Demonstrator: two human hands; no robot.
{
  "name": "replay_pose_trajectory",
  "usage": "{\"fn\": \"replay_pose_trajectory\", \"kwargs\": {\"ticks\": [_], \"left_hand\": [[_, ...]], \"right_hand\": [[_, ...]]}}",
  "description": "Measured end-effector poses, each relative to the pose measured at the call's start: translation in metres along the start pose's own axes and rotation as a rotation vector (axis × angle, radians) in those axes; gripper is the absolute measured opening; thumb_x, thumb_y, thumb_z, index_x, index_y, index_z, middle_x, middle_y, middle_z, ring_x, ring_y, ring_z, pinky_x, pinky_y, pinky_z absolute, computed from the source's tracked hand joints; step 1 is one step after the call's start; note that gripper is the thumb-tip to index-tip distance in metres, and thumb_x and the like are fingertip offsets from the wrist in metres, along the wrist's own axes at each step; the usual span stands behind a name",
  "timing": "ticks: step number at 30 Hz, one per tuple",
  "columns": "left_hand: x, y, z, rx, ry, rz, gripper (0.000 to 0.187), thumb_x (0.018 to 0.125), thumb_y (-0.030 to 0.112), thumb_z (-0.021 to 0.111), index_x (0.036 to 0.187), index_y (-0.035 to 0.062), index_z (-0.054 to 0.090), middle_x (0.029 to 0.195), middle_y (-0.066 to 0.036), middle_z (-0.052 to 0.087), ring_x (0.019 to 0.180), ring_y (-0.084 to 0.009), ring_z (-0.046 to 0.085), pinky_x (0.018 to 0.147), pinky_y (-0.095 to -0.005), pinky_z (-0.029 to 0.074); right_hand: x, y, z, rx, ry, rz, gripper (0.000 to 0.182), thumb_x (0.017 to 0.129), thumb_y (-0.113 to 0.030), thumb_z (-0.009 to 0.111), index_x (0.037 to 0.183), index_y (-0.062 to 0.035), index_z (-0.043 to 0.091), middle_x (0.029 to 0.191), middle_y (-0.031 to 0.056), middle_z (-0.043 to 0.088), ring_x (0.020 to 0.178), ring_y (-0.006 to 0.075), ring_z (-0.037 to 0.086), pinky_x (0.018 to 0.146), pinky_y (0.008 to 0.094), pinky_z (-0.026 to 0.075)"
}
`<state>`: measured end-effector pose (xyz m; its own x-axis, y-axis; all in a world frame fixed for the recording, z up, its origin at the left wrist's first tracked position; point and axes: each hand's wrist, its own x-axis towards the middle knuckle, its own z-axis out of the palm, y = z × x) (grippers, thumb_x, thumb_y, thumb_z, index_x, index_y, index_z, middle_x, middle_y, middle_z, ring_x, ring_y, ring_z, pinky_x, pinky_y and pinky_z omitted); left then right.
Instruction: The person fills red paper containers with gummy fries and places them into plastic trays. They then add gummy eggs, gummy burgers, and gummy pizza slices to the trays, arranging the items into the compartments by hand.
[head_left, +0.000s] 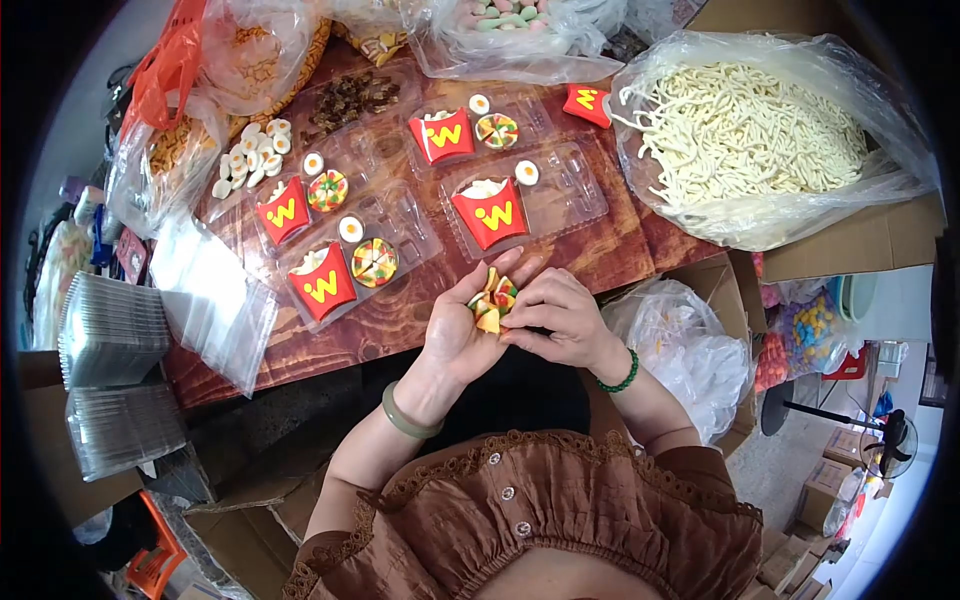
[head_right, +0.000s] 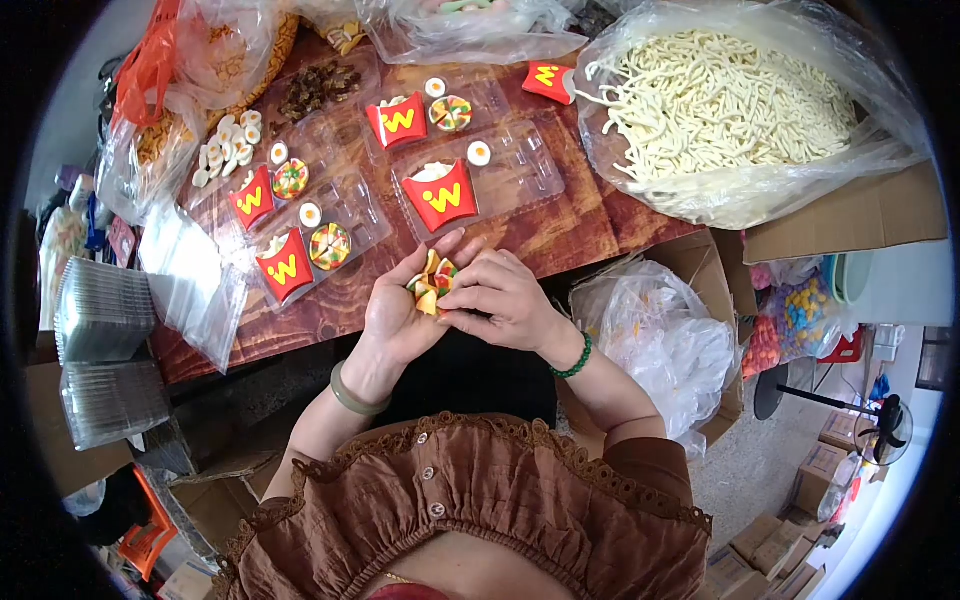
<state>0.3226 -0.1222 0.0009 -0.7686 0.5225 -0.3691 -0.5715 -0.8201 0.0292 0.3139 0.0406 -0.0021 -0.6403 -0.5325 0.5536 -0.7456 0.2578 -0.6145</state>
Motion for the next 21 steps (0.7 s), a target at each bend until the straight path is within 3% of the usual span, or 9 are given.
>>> {"fn": "replay_pose_trajectory", "kwargs": {"ticks": [4,6,18,20,21], "left_hand": [[-0.001,-0.004,-0.018,-0.125,-0.205,-0.127,0.04,0.1,0.03,0.03,0.123,0.0026,0.049,0.119,-0.011,0.054,0.106,-0.022,0.054,0.092,-0.0355,0.044],[-0.004,-0.01,-0.01,-0.007,0.042,-0.098,0.039,0.1,0.03,0.031,0.121,0.0036,0.051,0.113,-0.008,0.056,0.097,-0.0184,0.055,0.086,-0.0327,0.046],[0.0,-0.004,-0.018,-0.046,0.037,-0.123,0.038,0.1,0.03,0.033,0.119,0.003,0.052,0.108,-0.008,0.058,0.089,-0.0179,0.058,0.081,-0.0327,0.048],[0.0,0.0,-0.014,-0.003,0.088,-0.122,0.038,0.099,0.029,0.035,0.12,0.0027,0.051,0.107,-0.01,0.058,0.089,-0.0199,0.058,0.083,-0.0349,0.049],[0.0,0.001,-0.01,-0.044,0.108,-0.107,0.038,0.099,0.029,0.035,0.121,0.0013,0.05,0.107,-0.013,0.058,0.093,-0.0237,0.059,0.088,-0.0383,0.049]], "right_hand": [[-0.002,0.002,0.001,-0.007,0.015,-0.008,0.018,0.07,-0.016,0.075,0.086,-0.0119,0.068,0.087,0.0,0.06,0.079,0.0197,0.057,0.069,0.0321,0.044],[-0.003,0.003,0.001,0.002,0.01,0.015,0.017,0.07,-0.015,0.074,0.086,-0.0116,0.068,0.087,0.0001,0.06,0.079,0.0198,0.057,0.069,0.0321,0.044],[0.001,0.007,0.0,0.027,0.033,-0.002,0.016,0.071,-0.011,0.073,0.086,-0.009,0.068,0.085,0.0026,0.062,0.075,0.0206,0.058,0.067,0.0319,0.044],[0.003,0.008,-0.006,0.087,0.091,0.111,0.015,0.074,-0.008,0.072,0.088,-0.0058,0.067,0.085,0.0055,0.063,0.072,0.0202,0.059,0.064,0.0308,0.044],[0.003,0.006,-0.012,0.091,0.064,0.262,0.014,0.077,-0.005,0.069,0.091,-0.0022,0.066,0.085,0.0075,0.063,0.075,0.019,0.06,0.063,0.0286,0.046]]}}
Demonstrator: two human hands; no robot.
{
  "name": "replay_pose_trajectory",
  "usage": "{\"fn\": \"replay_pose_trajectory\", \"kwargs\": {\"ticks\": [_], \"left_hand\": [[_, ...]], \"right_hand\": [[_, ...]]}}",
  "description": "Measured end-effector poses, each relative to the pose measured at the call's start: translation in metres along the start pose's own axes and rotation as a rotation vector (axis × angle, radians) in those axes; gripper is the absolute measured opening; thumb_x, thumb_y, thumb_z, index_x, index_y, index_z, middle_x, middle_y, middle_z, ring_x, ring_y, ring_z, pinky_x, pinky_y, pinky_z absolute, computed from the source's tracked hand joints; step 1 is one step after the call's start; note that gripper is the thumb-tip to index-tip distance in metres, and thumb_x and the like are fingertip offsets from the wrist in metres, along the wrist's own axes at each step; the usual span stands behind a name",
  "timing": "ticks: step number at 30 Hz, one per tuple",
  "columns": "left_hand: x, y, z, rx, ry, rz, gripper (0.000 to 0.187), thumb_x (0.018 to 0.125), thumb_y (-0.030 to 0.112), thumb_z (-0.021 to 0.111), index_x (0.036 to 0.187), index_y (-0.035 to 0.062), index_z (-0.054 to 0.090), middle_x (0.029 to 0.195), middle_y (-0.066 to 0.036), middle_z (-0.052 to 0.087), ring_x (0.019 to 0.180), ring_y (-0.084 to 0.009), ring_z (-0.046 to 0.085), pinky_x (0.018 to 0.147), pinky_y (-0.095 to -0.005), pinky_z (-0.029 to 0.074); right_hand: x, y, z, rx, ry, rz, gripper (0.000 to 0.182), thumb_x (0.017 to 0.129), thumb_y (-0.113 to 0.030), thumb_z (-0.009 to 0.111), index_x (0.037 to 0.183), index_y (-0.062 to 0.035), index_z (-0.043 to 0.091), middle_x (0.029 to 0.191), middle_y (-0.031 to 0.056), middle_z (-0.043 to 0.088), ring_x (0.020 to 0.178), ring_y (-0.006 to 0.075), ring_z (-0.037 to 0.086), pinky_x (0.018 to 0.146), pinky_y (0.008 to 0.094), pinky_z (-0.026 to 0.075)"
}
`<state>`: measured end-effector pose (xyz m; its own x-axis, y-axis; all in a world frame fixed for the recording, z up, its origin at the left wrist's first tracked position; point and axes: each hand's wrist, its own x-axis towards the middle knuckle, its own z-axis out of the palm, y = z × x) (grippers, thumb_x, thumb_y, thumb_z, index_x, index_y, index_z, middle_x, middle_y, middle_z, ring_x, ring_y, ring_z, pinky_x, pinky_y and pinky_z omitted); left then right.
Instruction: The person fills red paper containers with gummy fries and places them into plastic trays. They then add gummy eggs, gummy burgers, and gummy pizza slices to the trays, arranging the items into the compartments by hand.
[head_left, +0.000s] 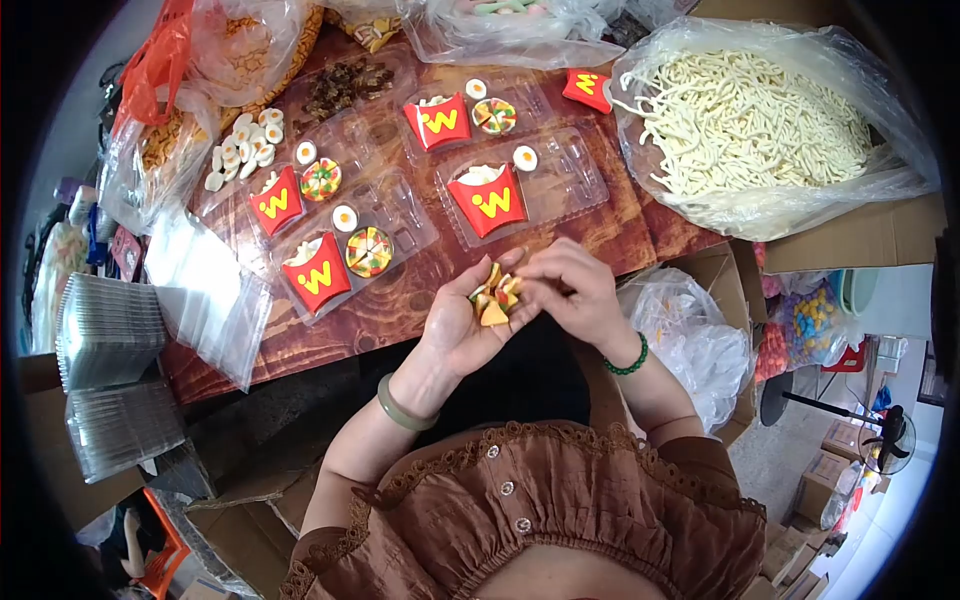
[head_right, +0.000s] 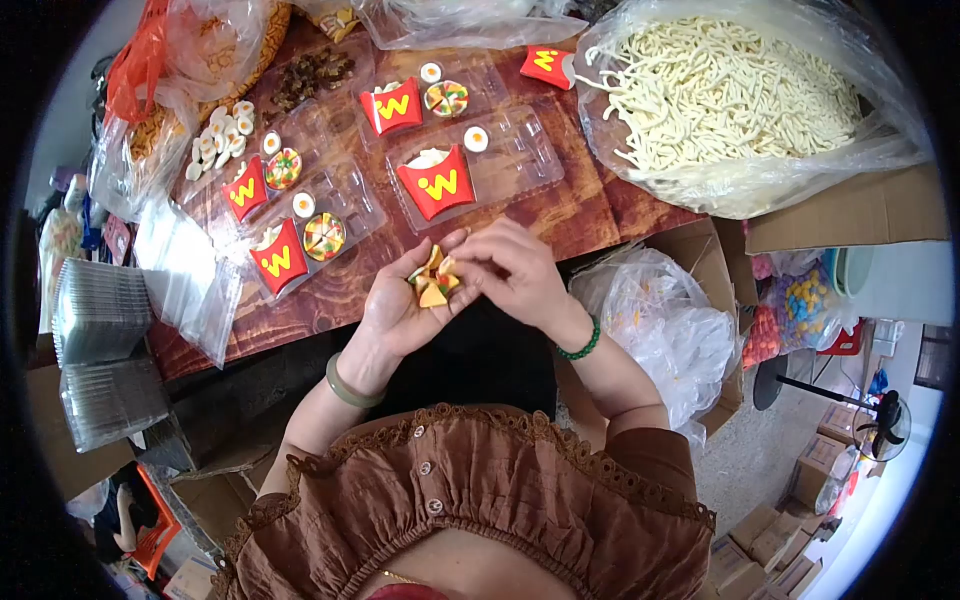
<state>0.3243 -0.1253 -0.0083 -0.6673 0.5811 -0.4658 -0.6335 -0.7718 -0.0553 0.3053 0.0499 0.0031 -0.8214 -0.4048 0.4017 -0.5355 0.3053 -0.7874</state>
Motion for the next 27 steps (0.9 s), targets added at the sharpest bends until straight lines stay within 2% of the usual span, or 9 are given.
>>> {"fn": "replay_pose_trajectory", "kwargs": {"ticks": [4,7,8,10,13,14,16,24,27], "left_hand": [[0.0,0.007,0.002,0.076,-0.096,0.004,0.038,0.1,0.026,0.033,0.119,-0.0021,0.048,0.113,-0.018,0.057,0.104,-0.0301,0.058,0.091,-0.0393,0.049],[0.0,0.012,0.004,0.086,-0.072,-0.003,0.037,0.1,0.023,0.032,0.121,-0.003,0.047,0.115,-0.019,0.056,0.107,-0.0308,0.057,0.091,-0.0374,0.05],[0.002,0.014,0.001,0.096,-0.078,-0.009,0.036,0.099,0.022,0.032,0.121,-0.0037,0.046,0.117,-0.021,0.054,0.107,-0.0315,0.057,0.091,-0.0372,0.05],[0.003,0.015,0.003,0.106,-0.086,-0.016,0.036,0.099,0.021,0.032,0.121,-0.0044,0.046,0.118,-0.022,0.053,0.108,-0.0323,0.057,0.092,-0.0371,0.051],[0.004,0.016,0.011,0.115,-0.065,-0.018,0.037,0.099,0.021,0.032,0.123,-0.0055,0.044,0.12,-0.023,0.051,0.108,-0.0338,0.057,0.093,-0.0379,0.05],[0.006,0.016,0.013,0.107,-0.087,-0.022,0.037,0.099,0.02,0.032,0.123,-0.0059,0.044,0.12,-0.023,0.051,0.108,-0.0343,0.056,0.093,-0.0382,0.05],[0.008,0.017,0.014,0.098,-0.107,-0.031,0.037,0.099,0.02,0.033,0.123,-0.0062,0.043,0.119,-0.023,0.052,0.108,-0.0347,0.056,0.093,-0.0384,0.05],[0.016,0.02,0.013,0.134,-0.147,0.0,0.037,0.098,0.019,0.035,0.125,-0.0057,0.042,0.126,-0.021,0.049,0.113,-0.0355,0.053,0.093,-0.0383,0.051],[0.02,0.023,0.015,0.143,-0.129,0.044,0.037,0.098,0.019,0.035,0.126,-0.0051,0.042,0.127,-0.022,0.048,0.116,-0.0357,0.051,0.093,-0.0383,0.05]], "right_hand": [[0.007,-0.002,-0.005,0.263,0.085,0.258,0.013,0.085,-0.003,0.063,0.097,0.0011,0.064,0.09,0.0086,0.063,0.083,0.0136,0.062,0.068,0.0247,0.051],[0.013,-0.003,-0.013,0.45,-0.046,0.564,0.014,0.086,-0.003,0.06,0.1,0.0005,0.063,0.096,0.0075,0.061,0.083,0.0096,0.061,0.068,0.0235,0.05],[0.016,-0.003,-0.017,0.449,-0.045,0.567,0.014,0.086,-0.003,0.06,0.1,0.0005,0.063,0.096,0.0075,0.061,0.083,0.0096,0.061,0.068,0.0235,0.05],[0.02,-0.001,-0.028,0.099,-0.257,0.25,0.018,0.084,-0.004,0.061,0.102,-0.0013,0.062,0.095,0.0045,0.059,0.08,0.0086,0.058,0.066,0.0218,0.048],[0.027,0.011,-0.036,-0.052,-0.277,0.006,0.02,0.082,-0.005,0.063,0.102,-0.0032,0.062,0.093,0.0029,0.057,0.079,0.0086,0.056,0.064,0.0208,0.046],[0.029,0.01,-0.04,-0.052,-0.279,0.007,0.02,0.082,-0.005,0.063,0.102,-0.0032,0.062,0.093,0.0029,0.057,0.079,0.0086,0.056,0.064,0.0208,0.046],[0.038,-0.002,-0.047,-0.016,-0.313,0.281,0.016,0.082,-0.007,0.064,0.098,-0.0032,0.063,0.094,0.0038,0.057,0.081,0.011,0.057,0.065,0.0222,0.046],[0.042,0.007,-0.045,-0.042,-0.256,0.074,0.011,0.08,-0.006,0.066,0.089,-0.0019,0.061,0.083,0.0012,0.058,0.073,0.0083,0.056,0.06,0.0209,0.045],[0.054,0.015,-0.053,-0.17,-0.047,0.434,0.012,0.078,-0.008,0.068,0.086,-0.0015,0.061,0.069,0.0032,0.06,0.06,0.0129,0.058,0.057,0.0245,0.046]]}}
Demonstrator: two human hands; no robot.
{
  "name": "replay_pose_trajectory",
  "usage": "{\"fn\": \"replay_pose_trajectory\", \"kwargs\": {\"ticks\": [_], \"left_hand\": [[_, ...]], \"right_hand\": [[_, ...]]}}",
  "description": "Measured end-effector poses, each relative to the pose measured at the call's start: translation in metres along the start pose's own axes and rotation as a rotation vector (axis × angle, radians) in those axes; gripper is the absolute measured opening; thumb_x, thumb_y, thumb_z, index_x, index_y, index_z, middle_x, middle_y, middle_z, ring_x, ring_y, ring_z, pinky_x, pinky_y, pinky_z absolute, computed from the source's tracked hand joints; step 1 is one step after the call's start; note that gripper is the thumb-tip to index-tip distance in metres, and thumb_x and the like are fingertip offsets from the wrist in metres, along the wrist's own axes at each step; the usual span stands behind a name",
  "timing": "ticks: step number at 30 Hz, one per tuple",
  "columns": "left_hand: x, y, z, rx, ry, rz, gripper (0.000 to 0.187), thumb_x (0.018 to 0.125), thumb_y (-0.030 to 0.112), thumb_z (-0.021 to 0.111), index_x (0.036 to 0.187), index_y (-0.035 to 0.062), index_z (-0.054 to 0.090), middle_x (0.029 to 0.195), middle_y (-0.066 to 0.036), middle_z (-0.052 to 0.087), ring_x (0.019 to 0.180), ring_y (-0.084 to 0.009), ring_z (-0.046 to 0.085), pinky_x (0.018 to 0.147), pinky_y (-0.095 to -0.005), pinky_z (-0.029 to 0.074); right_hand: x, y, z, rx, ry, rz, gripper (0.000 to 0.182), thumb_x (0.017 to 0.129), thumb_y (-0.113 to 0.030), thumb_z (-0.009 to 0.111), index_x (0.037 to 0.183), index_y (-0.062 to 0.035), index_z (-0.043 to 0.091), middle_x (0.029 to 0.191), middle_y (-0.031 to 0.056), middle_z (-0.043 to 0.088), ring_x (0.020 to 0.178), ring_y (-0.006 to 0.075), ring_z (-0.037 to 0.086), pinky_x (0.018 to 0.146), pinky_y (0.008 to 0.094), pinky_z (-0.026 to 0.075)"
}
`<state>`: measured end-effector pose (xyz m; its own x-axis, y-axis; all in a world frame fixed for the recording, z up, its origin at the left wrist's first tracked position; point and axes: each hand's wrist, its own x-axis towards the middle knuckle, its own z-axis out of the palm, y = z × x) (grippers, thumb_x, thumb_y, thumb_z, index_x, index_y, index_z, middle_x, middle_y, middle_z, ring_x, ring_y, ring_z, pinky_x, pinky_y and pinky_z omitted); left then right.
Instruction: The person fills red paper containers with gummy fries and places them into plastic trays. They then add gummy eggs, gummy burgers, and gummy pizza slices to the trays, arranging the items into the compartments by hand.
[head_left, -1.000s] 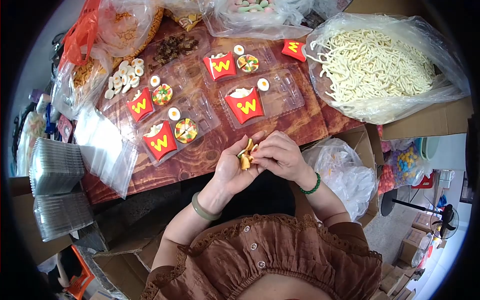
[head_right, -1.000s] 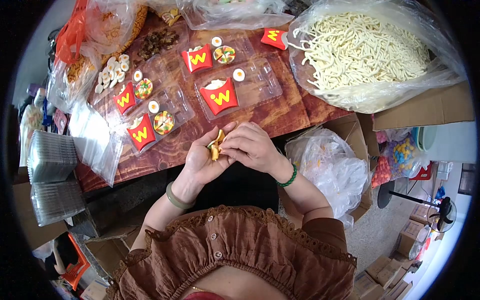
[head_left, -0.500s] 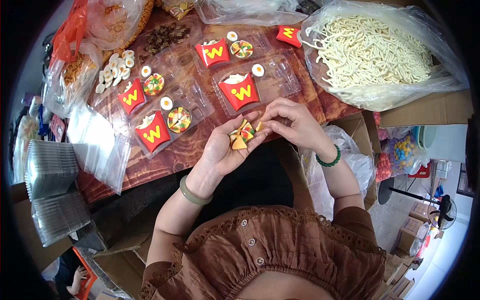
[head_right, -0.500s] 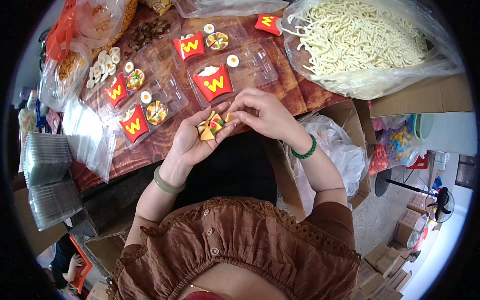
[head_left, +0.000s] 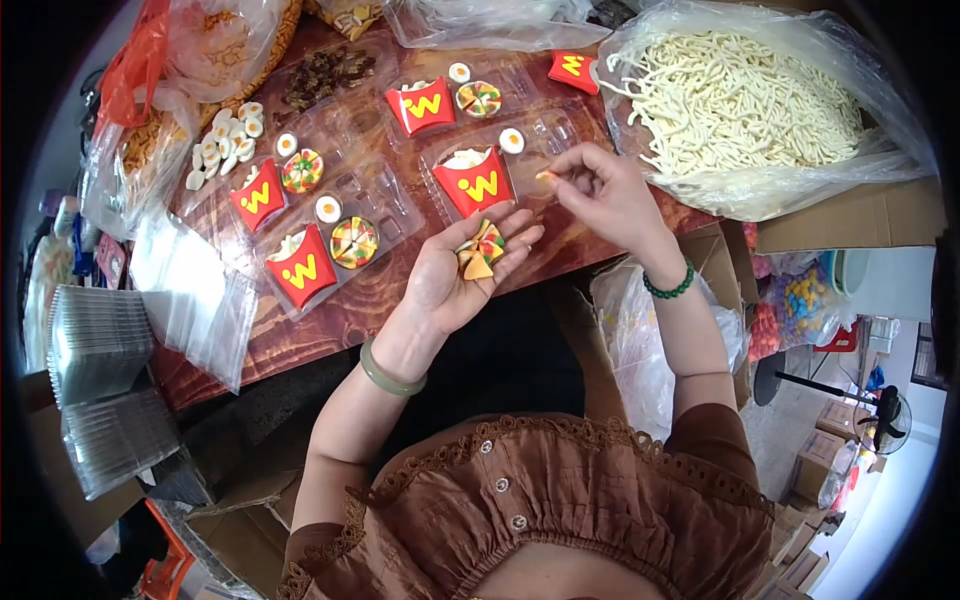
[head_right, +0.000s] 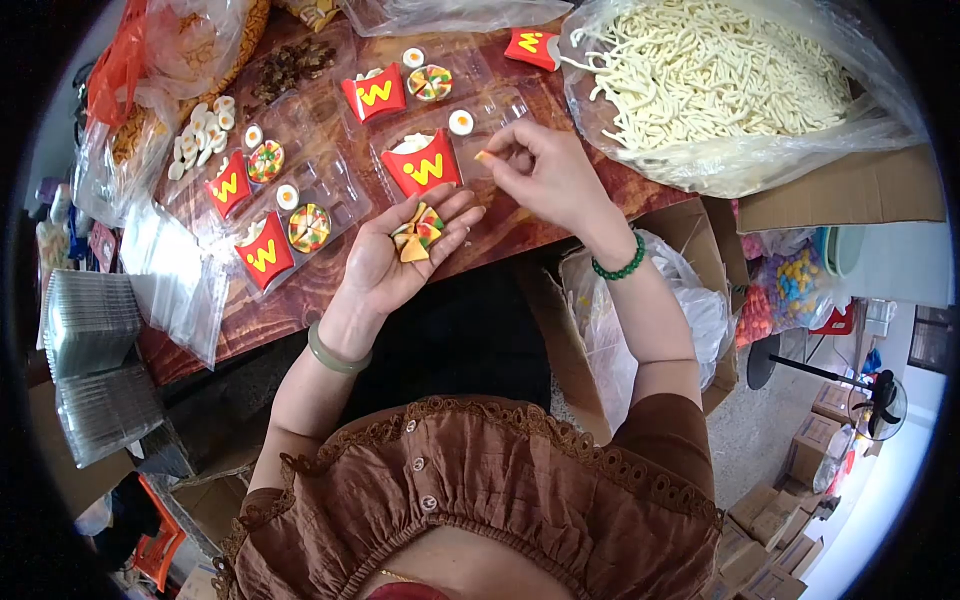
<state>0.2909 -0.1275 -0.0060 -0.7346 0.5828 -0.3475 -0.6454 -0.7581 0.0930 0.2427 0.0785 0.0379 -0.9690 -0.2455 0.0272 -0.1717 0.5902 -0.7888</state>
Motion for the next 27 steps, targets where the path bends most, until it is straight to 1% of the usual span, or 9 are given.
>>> {"fn": "replay_pose_trajectory", "kwargs": {"ticks": [1,4,7,11,13,19,22,26,27], "left_hand": [[0.002,0.0,-0.001,0.0,-0.002,-0.002,0.037,0.098,0.019,0.035,0.126,-0.0051,0.042,0.127,-0.022,0.048,0.116,-0.0357,0.051,0.093,-0.0383,0.05],[0.009,-0.001,-0.005,-0.005,0.003,0.033,0.037,0.098,0.018,0.036,0.126,-0.0049,0.04,0.126,-0.022,0.049,0.118,-0.0359,0.049,0.093,-0.0382,0.049],[0.013,-0.002,-0.009,-0.011,0.025,0.051,0.036,0.098,0.017,0.037,0.126,-0.0049,0.04,0.126,-0.021,0.049,0.118,-0.0357,0.049,0.094,-0.038,0.049],[0.012,-0.002,-0.012,-0.03,0.041,0.058,0.037,0.098,0.017,0.038,0.128,-0.0042,0.038,0.125,-0.021,0.048,0.118,-0.0354,0.049,0.093,-0.0376,0.049],[0.012,-0.002,-0.011,-0.031,0.038,0.048,0.037,0.098,0.018,0.038,0.128,-0.0038,0.038,0.125,-0.02,0.048,0.118,-0.0354,0.049,0.094,-0.0377,0.049],[0.013,-0.003,-0.011,-0.012,0.059,0.065,0.037,0.097,0.018,0.039,0.128,-0.0037,0.039,0.125,-0.02,0.049,0.117,-0.0354,0.05,0.093,-0.0381,0.048],[0.013,-0.003,-0.009,-0.001,0.092,0.065,0.04,0.099,0.019,0.031,0.131,-0.0044,0.036,0.134,-0.022,0.042,0.124,-0.038,0.042,0.098,-0.0417,0.045],[0.012,-0.002,-0.013,0.019,0.054,0.045,0.041,0.1,0.023,0.029,0.13,-0.0031,0.039,0.13,-0.021,0.046,0.121,-0.0363,0.046,0.096,-0.0418,0.046],[0.012,-0.001,-0.015,0.01,0.032,0.031,0.041,0.1,0.024,0.029,0.129,-0.0024,0.04,0.127,-0.02,0.049,0.119,-0.0356,0.048,0.096,-0.0419,0.047]], "right_hand": [[0.008,0.004,0.0,-0.002,0.002,0.001,0.012,0.078,-0.008,0.068,0.086,-0.0015,0.061,0.069,0.0032,0.06,0.06,0.0129,0.058,0.057,0.0245,0.046],[0.032,0.021,0.006,-0.269,0.048,-0.127,0.019,0.08,-0.016,0.068,0.086,0.0011,0.062,0.07,0.0064,0.064,0.061,0.0107,0.058,0.056,0.0258,0.046],[0.046,0.031,0.015,-0.195,-0.022,-0.079,0.018,0.08,-0.017,0.069,0.088,-0.0009,0.064,0.068,0.0053,0.062,0.059,0.0108,0.056,0.055,0.0263,0.045],[0.038,0.026,0.007,-0.132,-0.003,-0.045,0.018,0.078,-0.016,0.07,0.089,-0.0019,0.065,0.069,0.0044,0.06,0.057,0.0107,0.052,0.053,0.0265,0.043],[0.035,0.038,0.007,-0.22,-0.057,-0.208,0.017,0.078,-0.015,0.07,0.09,-0.0024,0.065,0.07,0.0037,0.058,0.055,0.0101,0.049,0.051,0.0262,0.04],[0.035,0.048,0.03,-0.187,0.084,-0.214,0.018,0.078,-0.014,0.07,0.091,-0.0029,0.066,0.072,0.0054,0.059,0.055,0.011,0.05,0.052,0.0248,0.04],[0.036,0.047,0.037,-0.23,0.144,-0.19,0.02,0.078,-0.014,0.071,0.092,-0.0019,0.066,0.073,0.0057,0.061,0.058,0.0106,0.052,0.053,0.0243,0.041],[0.032,0.04,0.034,-0.173,0.139,-0.132,0.02,0.079,-0.014,0.07,0.094,-0.0018,0.066,0.079,0.0058,0.062,0.06,0.0104,0.054,0.054,0.0244,0.043],[0.027,0.03,0.031,-0.052,0.049,-0.142,0.02,0.079,-0.014,0.07,0.094,-0.0019,0.066,0.081,0.0057,0.062,0.064,0.0109,0.056,0.056,0.0246,0.044]]}}
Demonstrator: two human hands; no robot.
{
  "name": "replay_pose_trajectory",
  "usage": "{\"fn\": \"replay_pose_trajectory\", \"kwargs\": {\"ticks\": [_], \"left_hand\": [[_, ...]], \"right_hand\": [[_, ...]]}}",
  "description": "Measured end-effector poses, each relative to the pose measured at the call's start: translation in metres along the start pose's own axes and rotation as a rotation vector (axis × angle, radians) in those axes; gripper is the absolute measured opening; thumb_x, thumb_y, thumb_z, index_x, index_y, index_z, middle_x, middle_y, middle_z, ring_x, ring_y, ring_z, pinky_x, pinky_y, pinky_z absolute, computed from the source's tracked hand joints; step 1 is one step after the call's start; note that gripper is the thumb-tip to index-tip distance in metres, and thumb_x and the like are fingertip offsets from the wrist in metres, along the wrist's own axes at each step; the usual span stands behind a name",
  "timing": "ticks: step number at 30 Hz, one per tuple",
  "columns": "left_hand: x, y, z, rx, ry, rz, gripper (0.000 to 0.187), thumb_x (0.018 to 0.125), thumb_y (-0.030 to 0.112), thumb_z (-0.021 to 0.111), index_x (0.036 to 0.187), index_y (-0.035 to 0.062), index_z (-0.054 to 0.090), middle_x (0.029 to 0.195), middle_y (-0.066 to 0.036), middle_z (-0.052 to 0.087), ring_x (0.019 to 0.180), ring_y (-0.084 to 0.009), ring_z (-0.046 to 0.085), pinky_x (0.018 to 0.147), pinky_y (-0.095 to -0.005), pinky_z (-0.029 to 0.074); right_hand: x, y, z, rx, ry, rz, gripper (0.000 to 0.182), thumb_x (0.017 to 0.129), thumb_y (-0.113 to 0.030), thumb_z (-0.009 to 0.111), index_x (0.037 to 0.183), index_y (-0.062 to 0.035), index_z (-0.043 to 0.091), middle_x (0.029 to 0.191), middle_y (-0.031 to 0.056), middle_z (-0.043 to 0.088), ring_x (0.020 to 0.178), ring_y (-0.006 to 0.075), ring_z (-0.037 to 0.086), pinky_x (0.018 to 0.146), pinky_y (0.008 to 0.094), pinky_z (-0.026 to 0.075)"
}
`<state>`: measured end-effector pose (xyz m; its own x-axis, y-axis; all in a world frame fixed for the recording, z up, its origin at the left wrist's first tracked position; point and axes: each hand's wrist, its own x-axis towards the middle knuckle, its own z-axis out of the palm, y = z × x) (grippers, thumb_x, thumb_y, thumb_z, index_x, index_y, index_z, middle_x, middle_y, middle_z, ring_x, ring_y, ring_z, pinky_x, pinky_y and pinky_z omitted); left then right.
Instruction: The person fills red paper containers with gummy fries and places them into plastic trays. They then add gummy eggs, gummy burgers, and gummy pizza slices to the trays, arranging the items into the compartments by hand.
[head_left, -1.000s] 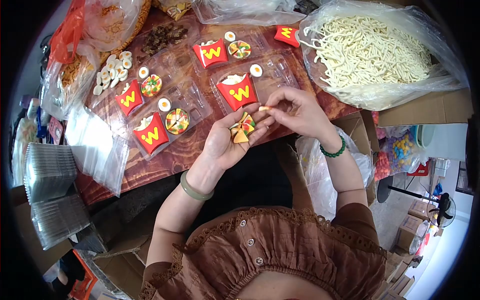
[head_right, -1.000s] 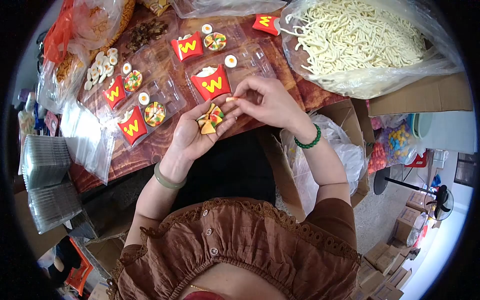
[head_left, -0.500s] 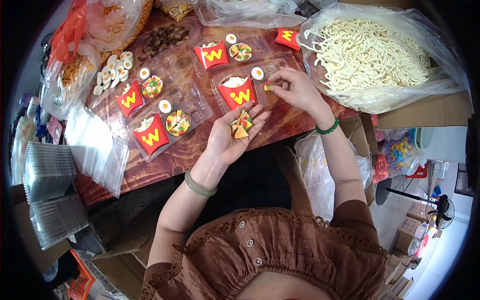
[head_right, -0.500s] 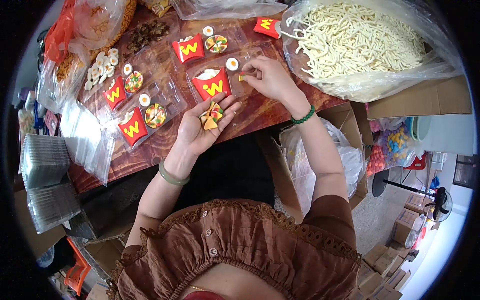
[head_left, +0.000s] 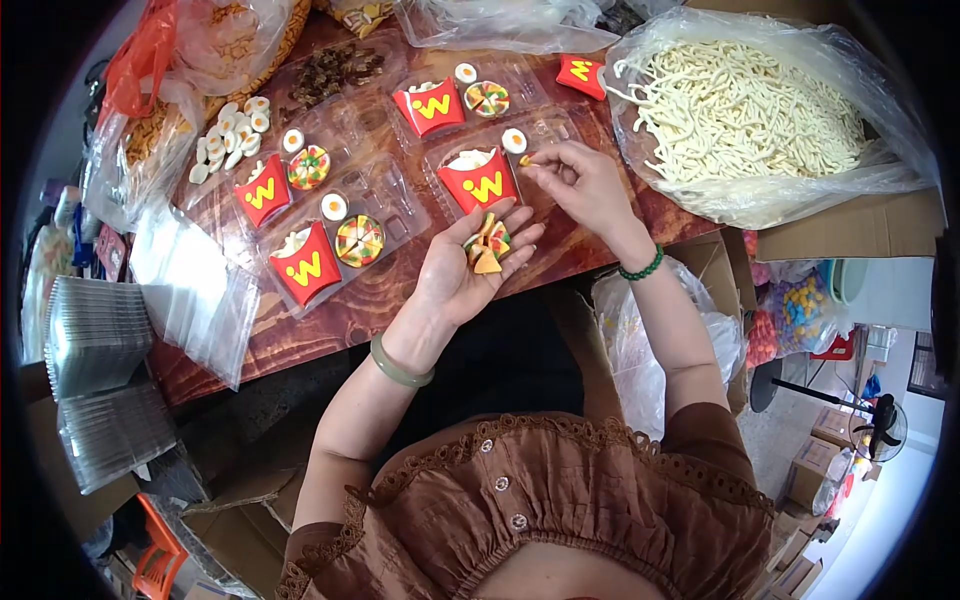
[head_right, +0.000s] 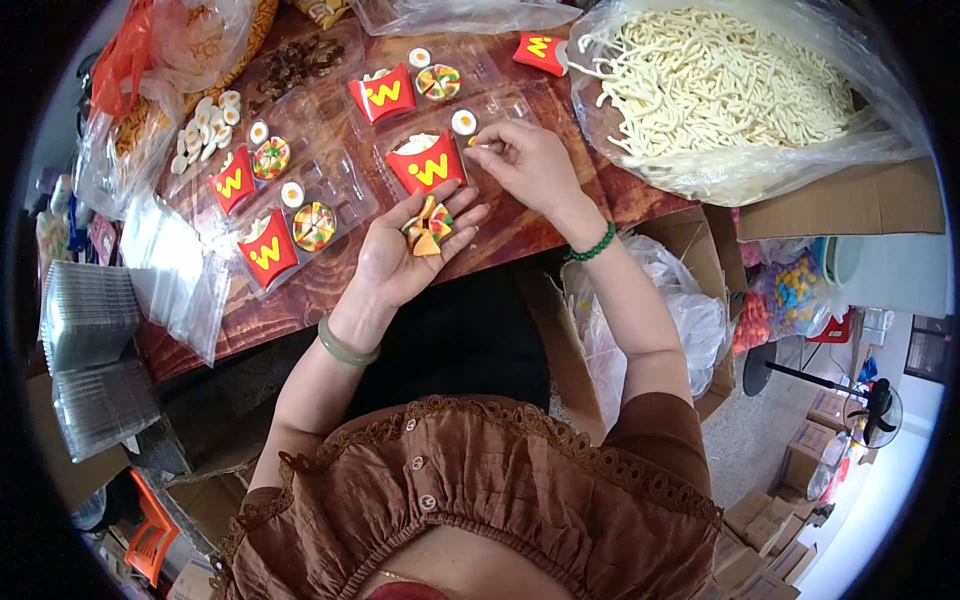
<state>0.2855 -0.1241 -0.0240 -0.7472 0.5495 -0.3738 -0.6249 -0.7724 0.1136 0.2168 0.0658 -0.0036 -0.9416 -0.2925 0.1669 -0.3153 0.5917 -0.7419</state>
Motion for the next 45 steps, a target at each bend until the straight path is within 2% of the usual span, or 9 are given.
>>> {"fn": "replay_pose_trajectory", "kwargs": {"ticks": [5,9,12,17,19,26,31,37,45], "left_hand": [[-0.002,-0.002,0.008,0.053,-0.024,-0.026,0.037,0.1,0.027,0.033,0.122,0.001,0.047,0.12,-0.015,0.055,0.106,-0.0271,0.057,0.094,-0.0407,0.047],[-0.005,-0.001,0.015,0.062,0.012,-0.031,0.04,0.1,0.026,0.03,0.123,-0.003,0.044,0.122,-0.018,0.053,0.115,-0.0336,0.052,0.096,-0.0404,0.047],[-0.008,0.004,0.011,0.063,-0.051,-0.033,0.037,0.099,0.024,0.035,0.123,-0.0022,0.045,0.119,-0.017,0.055,0.108,-0.0302,0.056,0.092,-0.0392,0.049],[-0.004,0.005,0.009,0.022,-0.011,-0.01,0.036,0.099,0.02,0.035,0.123,-0.0044,0.044,0.119,-0.02,0.053,0.109,-0.0344,0.055,0.091,-0.0383,0.051],[-0.002,0.005,0.008,0.012,0.003,-0.007,0.035,0.099,0.019,0.035,0.123,-0.0047,0.044,0.119,-0.021,0.052,0.109,-0.0353,0.055,0.091,-0.038,0.051],[-0.002,0.004,0.005,0.017,0.016,0.001,0.034,0.099,0.019,0.035,0.122,-0.0046,0.045,0.119,-0.021,0.052,0.109,-0.0356,0.055,0.091,-0.0383,0.051],[-0.002,0.005,0.004,0.028,0.019,0.0,0.034,0.099,0.019,0.035,0.122,-0.0042,0.045,0.117,-0.021,0.053,0.108,-0.035,0.055,0.09,-0.0383,0.051],[-0.002,0.005,0.004,0.037,0.027,0.0,0.034,0.099,0.019,0.035,0.123,-0.0034,0.044,0.117,-0.021,0.053,0.107,-0.0348,0.056,0.091,-0.0385,0.051],[-0.002,0.006,0.005,0.062,0.023,-0.003,0.034,0.099,0.02,0.035,0.123,-0.0027,0.044,0.114,-0.019,0.055,0.106,-0.0338,0.058,0.089,-0.0373,0.051]], "right_hand": [[-0.01,-0.03,-0.002,0.062,-0.236,-0.413,0.018,0.08,-0.011,0.069,0.094,-0.0019,0.065,0.086,0.0046,0.062,0.079,0.0134,0.059,0.064,0.0248,0.048],[-0.009,-0.032,-0.004,0.085,-0.285,-0.416,0.016,0.079,-0.01,0.069,0.092,-0.0019,0.063,0.085,0.0042,0.062,0.075,0.012,0.059,0.064,0.0238,0.048],[-0.013,-0.032,-0.014,0.228,-0.104,0.074,0.014,0.079,-0.007,0.068,0.09,-0.0024,0.062,0.079,0.004,0.063,0.064,0.0077,0.056,0.061,0.0214,0.046],[-0.002,-0.002,-0.006,-0.155,0.059,-0.017,0.014,0.08,-0.008,0.066,0.091,-0.0009,0.061,0.081,0.0057,0.063,0.061,0.009,0.055,0.059,0.0228,0.046],[0.001,0.004,-0.002,-0.295,-0.015,-0.282,0.018,0.079,-0.009,0.067,0.095,-0.0015,0.062,0.084,0.0064,0.063,0.062,0.0099,0.055,0.058,0.0237,0.046],[-0.003,0.002,-0.005,-0.134,-0.063,0.02,0.022,0.079,-0.01,0.067,0.1,-0.0051,0.065,0.085,0.0061,0.061,0.066,0.0161,0.056,0.06,0.0268,0.046],[0.0,0.02,0.005,-0.208,0.029,-0.381,0.021,0.082,-0.009,0.064,0.103,-0.0091,0.066,0.082,0.0059,0.06,0.064,0.0165,0.055,0.058,0.0275,0.045],[-0.001,0.01,0.006,-0.117,0.029,-0.099,0.02,0.079,-0.012,0.067,0.099,-0.0072,0.065,0.08,0.006,0.058,0.059,0.0147,0.051,0.055,0.0273,0.043],[0.0,0.007,0.009,-0.128,-0.022,-0.114,0.014,0.079,-0.01,0.066,0.09,-0.0031,0.061,0.078,0.006,0.057,0.055,0.0128,0.049,0.053,0.027,0.042]]}}
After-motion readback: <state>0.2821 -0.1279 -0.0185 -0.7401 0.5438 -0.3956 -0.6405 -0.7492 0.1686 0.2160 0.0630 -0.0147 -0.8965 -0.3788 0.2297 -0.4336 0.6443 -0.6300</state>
